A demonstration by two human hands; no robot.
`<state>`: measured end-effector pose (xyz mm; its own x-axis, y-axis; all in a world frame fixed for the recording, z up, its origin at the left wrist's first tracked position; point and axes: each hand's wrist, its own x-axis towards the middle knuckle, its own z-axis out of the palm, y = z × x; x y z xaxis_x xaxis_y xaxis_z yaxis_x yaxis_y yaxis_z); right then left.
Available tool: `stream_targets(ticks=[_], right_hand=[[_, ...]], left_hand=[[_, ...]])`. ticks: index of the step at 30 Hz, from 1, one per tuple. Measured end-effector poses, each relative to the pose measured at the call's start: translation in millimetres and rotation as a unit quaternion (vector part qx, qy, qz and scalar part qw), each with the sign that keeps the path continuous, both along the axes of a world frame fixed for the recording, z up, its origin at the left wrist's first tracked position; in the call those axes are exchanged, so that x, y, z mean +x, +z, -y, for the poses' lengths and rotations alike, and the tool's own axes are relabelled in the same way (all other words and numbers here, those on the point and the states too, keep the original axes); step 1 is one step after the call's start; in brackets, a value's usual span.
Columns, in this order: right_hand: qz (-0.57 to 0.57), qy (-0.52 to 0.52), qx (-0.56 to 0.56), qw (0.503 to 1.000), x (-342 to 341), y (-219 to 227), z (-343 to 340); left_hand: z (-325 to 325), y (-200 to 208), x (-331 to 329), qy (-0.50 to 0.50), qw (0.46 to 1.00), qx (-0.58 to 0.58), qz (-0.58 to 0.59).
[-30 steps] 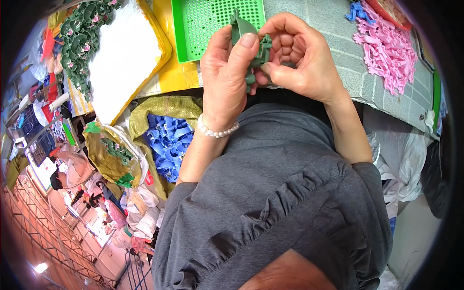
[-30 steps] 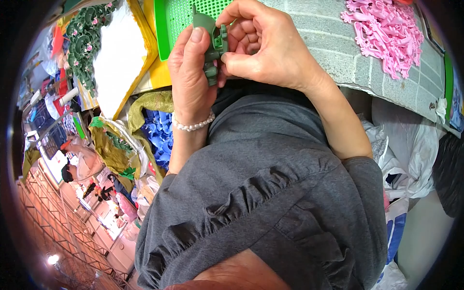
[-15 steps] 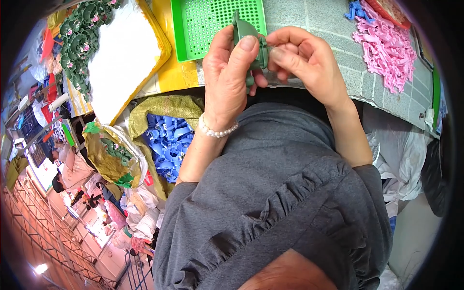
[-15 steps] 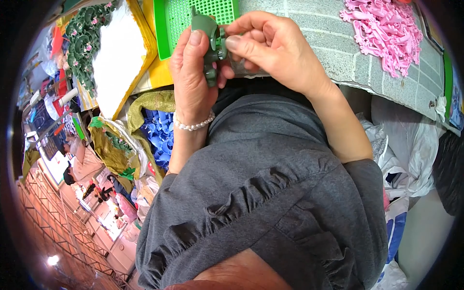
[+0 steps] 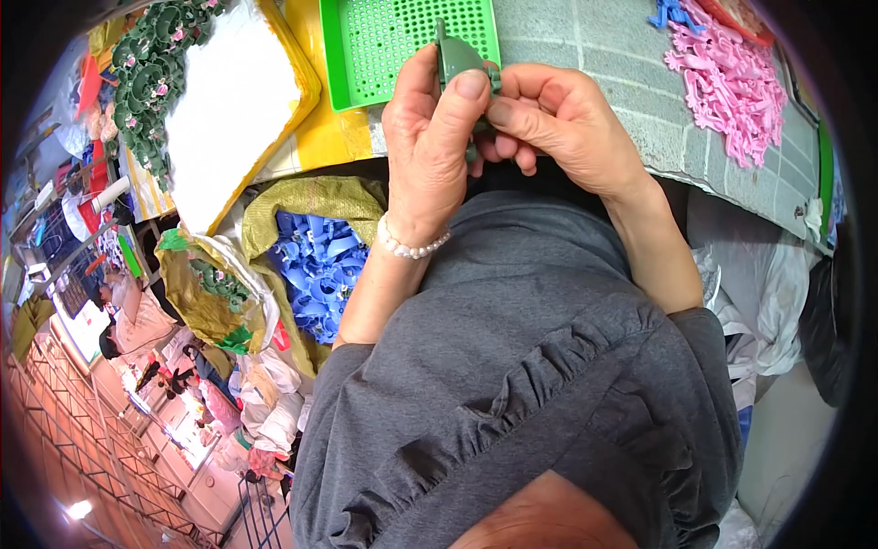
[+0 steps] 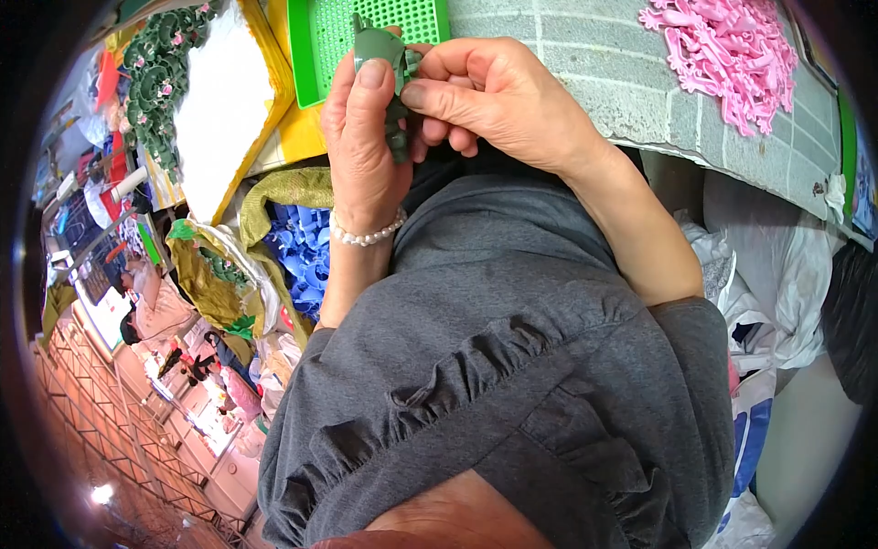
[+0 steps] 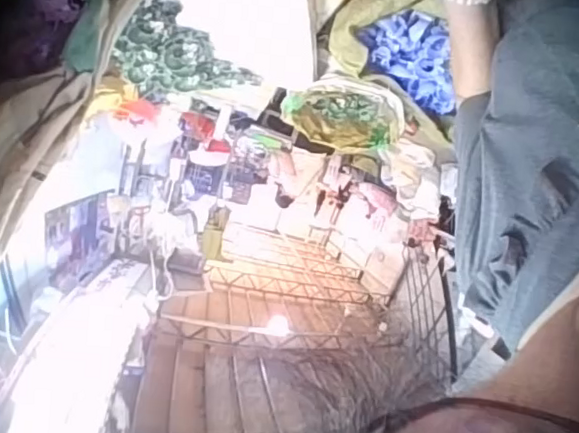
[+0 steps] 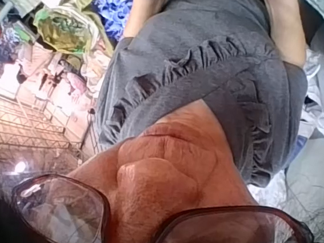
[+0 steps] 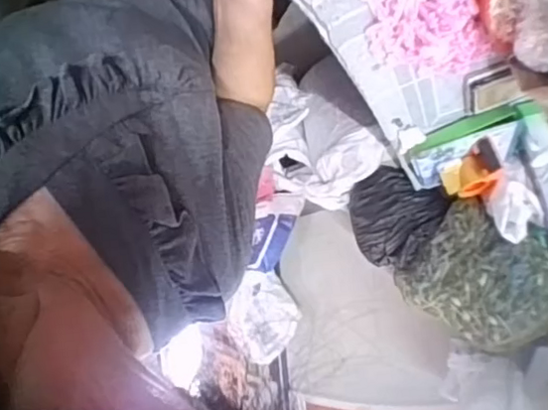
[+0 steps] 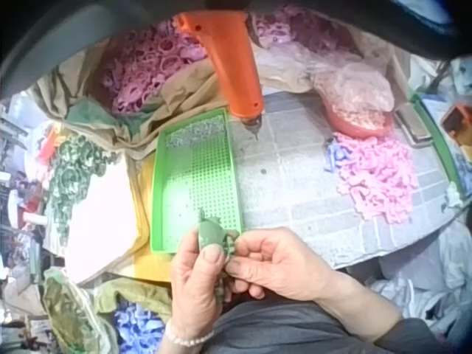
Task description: Assembling small green plastic components using an electric screwdriver.
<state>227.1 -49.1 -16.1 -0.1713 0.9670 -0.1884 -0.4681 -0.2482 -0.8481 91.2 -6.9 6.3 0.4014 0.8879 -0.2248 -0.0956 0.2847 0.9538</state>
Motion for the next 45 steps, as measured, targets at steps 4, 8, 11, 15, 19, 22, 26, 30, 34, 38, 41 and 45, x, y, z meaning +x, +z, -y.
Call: stream_targets(ticks=[4,8,11,15,19,22,26,30,34,38,41,45], right_hand=[[0.017,-0.022,0.005,1.000,-4.0,0.6,2.7],[-0.011,-0.059,-0.012,0.998,-4.7,-2.2,7.8],[-0.007,-0.066,-0.019,0.998,-5.2,-2.5,10.3],[-0.027,-0.060,-0.029,0.997,-6.4,-1.1,9.6],[-0.149,-0.039,-0.053,0.987,-8.4,0.4,10.6],[-0.177,-0.040,-0.066,0.981,-10.2,1.8,11.8],[-0.180,-0.038,-0.042,0.982,-11.0,4.9,13.3],[-0.170,-0.040,-0.036,0.984,-11.5,3.9,15.4],[-0.160,-0.041,-0.025,0.986,-12.2,5.5,16.7],[-0.153,-0.039,-0.011,0.987,-13.8,4.5,17.8],[-0.116,-0.041,-0.001,0.992,-14.7,3.4,19.0],[-0.070,-0.045,0.001,0.997,-14.2,7.2,19.6]], left_hand=[[1.9,-1.0,-2.1,-0.005,1.000,0.006,0.009],[4.1,0.3,-3.4,0.001,1.000,-0.022,0.011],[5.6,-0.9,-5.2,-0.005,1.000,-0.022,0.018],[4.5,1.0,-7.1,-0.021,0.999,-0.024,0.018],[6.5,6.5,-5.7,-0.023,0.999,-0.018,0.017],[7.0,4.6,-5.6,-0.020,1.000,-0.004,0.000],[5.5,3.5,-7.3,-0.019,0.996,-0.039,0.079],[7.2,5.9,-8.1,-0.021,0.996,-0.046,0.075],[7.9,4.1,-10.8,-0.037,0.994,-0.048,0.087],[9.5,3.7,-11.6,-0.040,0.994,-0.057,0.087],[16.1,7.2,-7.4,-0.009,0.998,-0.030,0.056],[18.2,7.0,-6.3,-0.001,0.999,-0.017,0.041]])
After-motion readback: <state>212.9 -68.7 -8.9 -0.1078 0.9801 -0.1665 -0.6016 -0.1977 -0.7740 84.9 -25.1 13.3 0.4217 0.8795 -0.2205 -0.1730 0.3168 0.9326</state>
